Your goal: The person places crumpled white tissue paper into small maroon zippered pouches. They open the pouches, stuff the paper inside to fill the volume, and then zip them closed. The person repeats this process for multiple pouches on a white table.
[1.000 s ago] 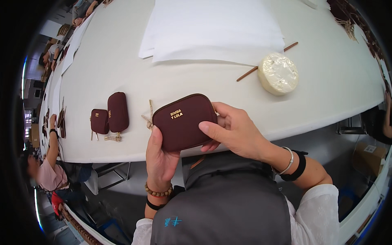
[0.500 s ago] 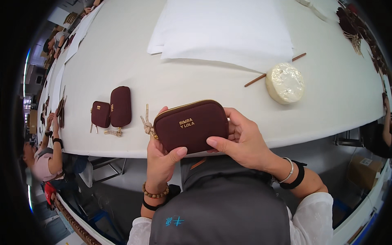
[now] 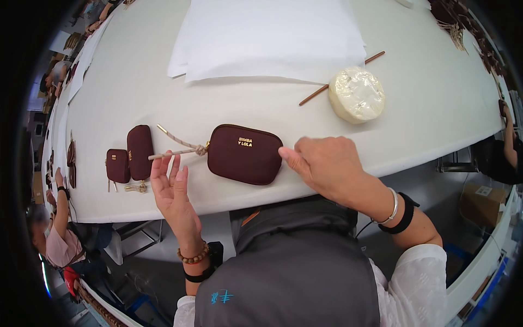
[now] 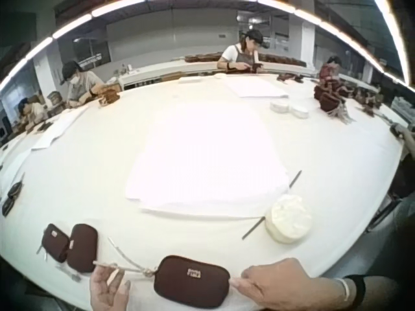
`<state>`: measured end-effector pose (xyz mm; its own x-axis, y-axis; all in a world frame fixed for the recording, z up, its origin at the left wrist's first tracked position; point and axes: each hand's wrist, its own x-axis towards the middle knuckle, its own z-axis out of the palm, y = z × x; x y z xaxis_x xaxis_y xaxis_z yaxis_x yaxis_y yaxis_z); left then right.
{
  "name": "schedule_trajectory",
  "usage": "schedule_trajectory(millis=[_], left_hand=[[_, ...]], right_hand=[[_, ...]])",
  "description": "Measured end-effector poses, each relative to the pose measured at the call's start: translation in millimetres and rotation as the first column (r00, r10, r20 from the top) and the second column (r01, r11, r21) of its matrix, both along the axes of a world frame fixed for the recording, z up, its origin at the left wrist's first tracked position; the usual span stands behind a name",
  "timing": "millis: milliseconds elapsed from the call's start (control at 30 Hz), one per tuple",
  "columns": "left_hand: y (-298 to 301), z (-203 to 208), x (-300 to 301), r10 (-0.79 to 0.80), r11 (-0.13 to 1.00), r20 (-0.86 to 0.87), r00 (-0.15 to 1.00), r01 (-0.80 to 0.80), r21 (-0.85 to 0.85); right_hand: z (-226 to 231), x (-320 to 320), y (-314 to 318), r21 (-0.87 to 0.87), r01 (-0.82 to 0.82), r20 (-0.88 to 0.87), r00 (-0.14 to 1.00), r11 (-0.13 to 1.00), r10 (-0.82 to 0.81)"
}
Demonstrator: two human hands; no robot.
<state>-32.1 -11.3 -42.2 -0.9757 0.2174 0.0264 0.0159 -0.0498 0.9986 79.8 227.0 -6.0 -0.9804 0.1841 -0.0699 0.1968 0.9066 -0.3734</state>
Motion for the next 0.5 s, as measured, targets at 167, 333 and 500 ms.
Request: schedule_trajectory(millis=[167, 333, 500], left_hand=[[2, 0, 6, 0.037, 0.997, -0.005, 0.999, -0.036, 0.072], [-12, -7, 8, -0.003, 0.925, 0.043, 0.999, -0.013, 0.379], [-5, 1, 8, -0.007, 0.995, 0.075, 0.997, -0.001, 0.105]], right_hand=[[15, -17, -2, 0.256, -0.285, -0.31, 0.881, 0.924, 0.358], [18, -42, -42, 0.261, -0.54, -0.313, 0.737, 0.8, 0.599], [-36, -54, -40, 0.12, -0.572, -0.238, 0.777, 0.811, 0.583]])
